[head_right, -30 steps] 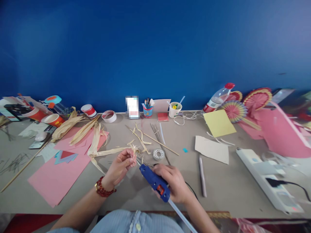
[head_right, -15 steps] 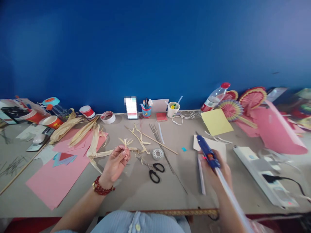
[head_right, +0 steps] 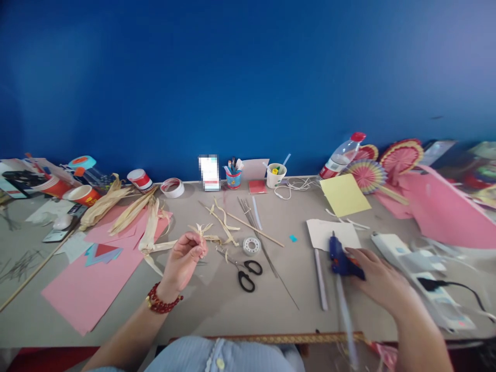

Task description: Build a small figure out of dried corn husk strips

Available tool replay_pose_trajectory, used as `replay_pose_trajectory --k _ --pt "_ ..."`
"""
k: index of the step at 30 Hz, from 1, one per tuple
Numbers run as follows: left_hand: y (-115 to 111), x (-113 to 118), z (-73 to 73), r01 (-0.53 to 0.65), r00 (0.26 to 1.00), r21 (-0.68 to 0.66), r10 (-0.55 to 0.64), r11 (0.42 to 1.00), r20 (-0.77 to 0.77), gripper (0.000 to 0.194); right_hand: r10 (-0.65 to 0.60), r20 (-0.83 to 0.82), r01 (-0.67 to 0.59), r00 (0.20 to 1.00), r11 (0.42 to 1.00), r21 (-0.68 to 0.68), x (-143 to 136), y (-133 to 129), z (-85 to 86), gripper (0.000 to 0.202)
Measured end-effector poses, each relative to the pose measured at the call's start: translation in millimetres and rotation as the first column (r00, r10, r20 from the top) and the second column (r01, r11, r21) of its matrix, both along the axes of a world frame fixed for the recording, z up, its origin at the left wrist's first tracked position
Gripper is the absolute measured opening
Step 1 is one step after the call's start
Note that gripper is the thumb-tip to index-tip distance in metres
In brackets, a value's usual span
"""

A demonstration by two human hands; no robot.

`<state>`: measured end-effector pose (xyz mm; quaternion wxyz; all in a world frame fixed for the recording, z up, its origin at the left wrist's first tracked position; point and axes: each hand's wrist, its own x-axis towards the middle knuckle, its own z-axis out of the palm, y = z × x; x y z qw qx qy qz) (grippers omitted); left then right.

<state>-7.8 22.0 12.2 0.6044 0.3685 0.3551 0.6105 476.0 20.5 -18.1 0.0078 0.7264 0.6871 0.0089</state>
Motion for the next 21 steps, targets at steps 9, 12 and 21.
replay_pose_trajectory --k 9,12,21 --pt "-3 3 -5.0 0.016 1.0 -0.042 -0.016 0.999 -0.013 0.019 0.295 -0.63 -0.289 0.719 0.95 0.116 -204 -11 42.7 0.017" --pt "-4 4 -5.0 0.029 1.0 -0.043 -0.029 0.999 -0.002 0.019 0.335 -0.619 -0.417 0.711 0.909 0.012 -273 0 28.9 0.008" --pt "-5 3 -6.4 0.067 0.998 -0.04 -0.066 0.997 0.016 0.019 0.219 -0.399 -0.295 0.89 0.945 -0.139 -315 10 16.1 0.011"
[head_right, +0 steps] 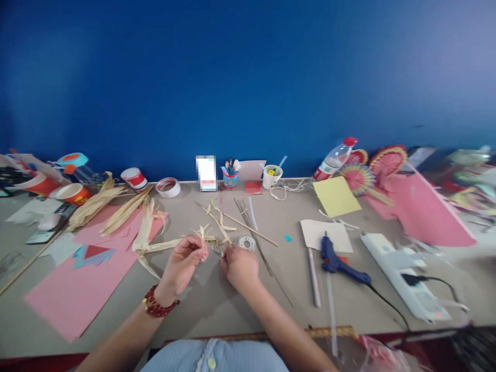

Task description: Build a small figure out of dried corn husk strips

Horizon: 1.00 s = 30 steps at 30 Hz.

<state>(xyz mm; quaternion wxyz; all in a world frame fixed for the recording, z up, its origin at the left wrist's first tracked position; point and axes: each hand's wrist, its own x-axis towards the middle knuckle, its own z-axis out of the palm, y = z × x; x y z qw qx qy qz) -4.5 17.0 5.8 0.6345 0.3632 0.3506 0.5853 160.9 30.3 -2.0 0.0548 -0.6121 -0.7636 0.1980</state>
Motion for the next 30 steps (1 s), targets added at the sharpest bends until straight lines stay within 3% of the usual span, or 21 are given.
replay_pose_trajectory --k 5,8,10,12,14,17,20,30 --pt "0 -1 -0.4 0.002 1.0 -0.012 -0.002 1.0 -0.002 0.018 -0.022 -0.065 0.02 0.998 0.999 -0.032 4 1 -1.1 0.008" --pt "-1 1 2.9 -0.005 1.0 -0.037 0.005 0.999 0.003 0.019 -0.028 -0.287 0.012 0.958 0.998 -0.059 21 1 0.5 0.005" --pt "-1 4 4.7 -0.014 1.0 -0.051 0.014 0.999 0.003 0.021 -0.06 -0.57 0.002 0.82 0.995 -0.101 32 1 4.9 0.008" --pt "-2 6 5.3 0.001 1.0 -0.055 -0.001 0.998 0.005 0.023 -0.13 -0.803 -0.028 0.581 0.983 -0.179 37 0 12.6 0.019" --pt "-3 7 4.5 0.013 1.0 -0.06 -0.012 0.998 0.008 0.024 -0.228 -0.901 -0.059 0.37 0.962 -0.267 36 -3 21.8 0.026" --pt "-4 8 3.0 0.02 0.999 -0.053 -0.019 0.998 0.028 0.023 -0.314 -0.934 -0.094 0.17 0.938 -0.332 23 -5 31.3 0.028" --pt "-3 7 2.7 0.028 0.999 -0.039 -0.026 0.999 0.04 0.023 -0.332 -0.941 -0.111 0.061 0.935 -0.337 10 -5 31.4 0.026" --pt "-4 8 -3.1 0.022 1.0 -0.034 -0.022 0.999 -0.008 0.023 -0.302 -0.951 -0.139 -0.068 0.947 -0.29 -4 -2 24.3 0.018"
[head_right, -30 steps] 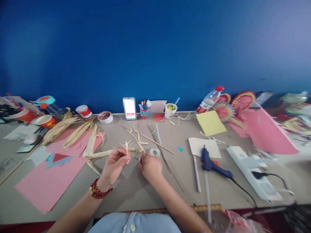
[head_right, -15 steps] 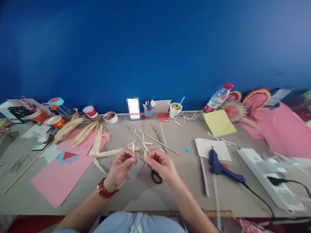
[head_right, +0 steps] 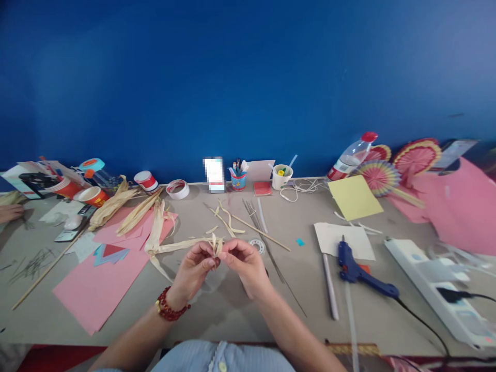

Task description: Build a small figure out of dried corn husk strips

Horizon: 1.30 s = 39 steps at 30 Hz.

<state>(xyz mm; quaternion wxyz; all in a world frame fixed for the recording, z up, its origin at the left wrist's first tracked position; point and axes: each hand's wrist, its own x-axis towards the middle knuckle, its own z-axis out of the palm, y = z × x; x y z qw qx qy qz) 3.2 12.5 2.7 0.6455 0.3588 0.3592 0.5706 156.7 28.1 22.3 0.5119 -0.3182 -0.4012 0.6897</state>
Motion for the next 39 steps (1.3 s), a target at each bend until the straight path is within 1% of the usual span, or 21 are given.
replay_pose_trajectory --k 8,13,18,26,29,33,37,39 --pt "-0.4 -0.8 -0.3 0.006 1.0 -0.007 -0.006 1.0 -0.026 0.023 0.009 -0.023 -0.006 1.0 0.996 0.094 -4.7 -1.2 -0.7 0.016" --pt "-1.6 -1.1 -0.2 0.016 1.0 0.01 -0.015 1.0 -0.016 0.019 -0.012 0.031 0.009 0.999 0.995 0.103 -4.8 -1.4 0.1 0.019" --pt "-2.4 -1.6 -2.1 0.016 0.999 0.02 -0.015 1.0 -0.046 0.018 -0.051 0.076 0.042 0.996 0.992 0.122 -4.1 -2.1 -2.3 0.019" --pt "-2.1 -3.7 -7.6 0.024 0.994 0.096 -0.014 0.995 -0.108 0.016 -0.148 0.127 0.106 0.981 0.951 0.289 -3.8 -1.0 -6.5 0.013" --pt "-3.2 -3.9 -8.3 0.028 0.994 0.106 -0.016 0.994 -0.111 0.013 -0.163 0.145 0.107 0.976 0.938 0.33 -2.9 -0.7 -8.1 0.012" --pt "-3.0 -3.8 -8.3 0.036 0.998 0.108 -0.03 0.993 -0.058 0.013 -0.169 0.16 0.095 0.973 0.916 0.389 -0.4 -1.3 -8.7 0.011" --pt "-2.1 -3.3 -4.7 0.073 0.997 0.059 -0.075 0.996 0.032 0.016 -0.133 0.131 0.063 0.982 0.898 0.436 2.4 -1.8 -8.2 0.006" --pt "-1.8 -3.1 -1.7 0.09 0.992 0.036 -0.093 0.995 0.081 0.019 -0.123 0.114 0.054 0.986 0.875 0.481 4.1 -1.5 -7.8 0.004"
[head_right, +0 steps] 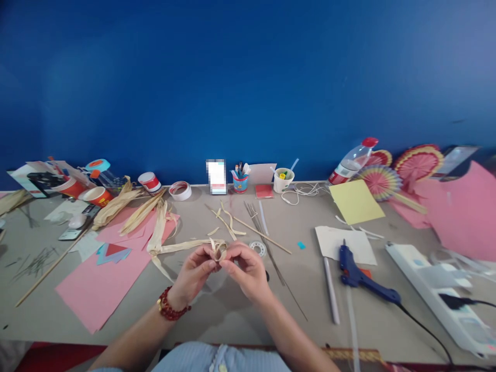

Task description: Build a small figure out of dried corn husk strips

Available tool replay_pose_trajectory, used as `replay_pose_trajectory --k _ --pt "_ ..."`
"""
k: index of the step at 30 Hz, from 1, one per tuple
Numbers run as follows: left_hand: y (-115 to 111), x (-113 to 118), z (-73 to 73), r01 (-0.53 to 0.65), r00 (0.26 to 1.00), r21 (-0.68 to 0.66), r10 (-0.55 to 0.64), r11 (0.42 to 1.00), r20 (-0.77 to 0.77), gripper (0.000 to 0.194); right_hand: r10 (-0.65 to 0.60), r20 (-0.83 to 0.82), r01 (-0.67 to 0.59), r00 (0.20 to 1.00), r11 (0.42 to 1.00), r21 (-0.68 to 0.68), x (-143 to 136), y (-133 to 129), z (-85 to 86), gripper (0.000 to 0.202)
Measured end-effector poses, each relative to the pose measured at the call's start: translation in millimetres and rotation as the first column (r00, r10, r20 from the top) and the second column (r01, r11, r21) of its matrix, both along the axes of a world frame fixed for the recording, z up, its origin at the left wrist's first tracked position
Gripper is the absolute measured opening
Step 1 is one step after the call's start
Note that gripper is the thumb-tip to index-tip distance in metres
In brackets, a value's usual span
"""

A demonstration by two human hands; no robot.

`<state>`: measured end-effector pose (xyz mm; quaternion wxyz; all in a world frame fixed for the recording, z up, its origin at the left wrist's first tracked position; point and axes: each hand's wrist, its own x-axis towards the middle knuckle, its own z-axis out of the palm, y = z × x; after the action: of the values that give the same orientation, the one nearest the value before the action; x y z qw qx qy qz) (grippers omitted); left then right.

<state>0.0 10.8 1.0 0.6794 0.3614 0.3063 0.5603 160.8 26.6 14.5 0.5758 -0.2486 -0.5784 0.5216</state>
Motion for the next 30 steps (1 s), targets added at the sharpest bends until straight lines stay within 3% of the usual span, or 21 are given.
replay_pose_trajectory --k 7,17,30 --pt "0 -2 6.4 0.09 0.993 -0.075 -0.083 0.993 0.088 0.023 0.083 0.113 -0.1 0.99 0.983 0.154 10 6 4.0 0.005" --pt "0 -4 10.0 0.104 0.992 -0.089 -0.098 0.991 0.075 0.026 0.041 0.207 -0.096 0.978 0.961 0.261 18 13 3.8 0.007" --pt "1 0 9.4 0.023 1.0 -0.045 -0.024 0.999 -0.009 0.027 0.059 0.198 -0.107 0.978 0.966 0.237 14 10 2.7 0.007"
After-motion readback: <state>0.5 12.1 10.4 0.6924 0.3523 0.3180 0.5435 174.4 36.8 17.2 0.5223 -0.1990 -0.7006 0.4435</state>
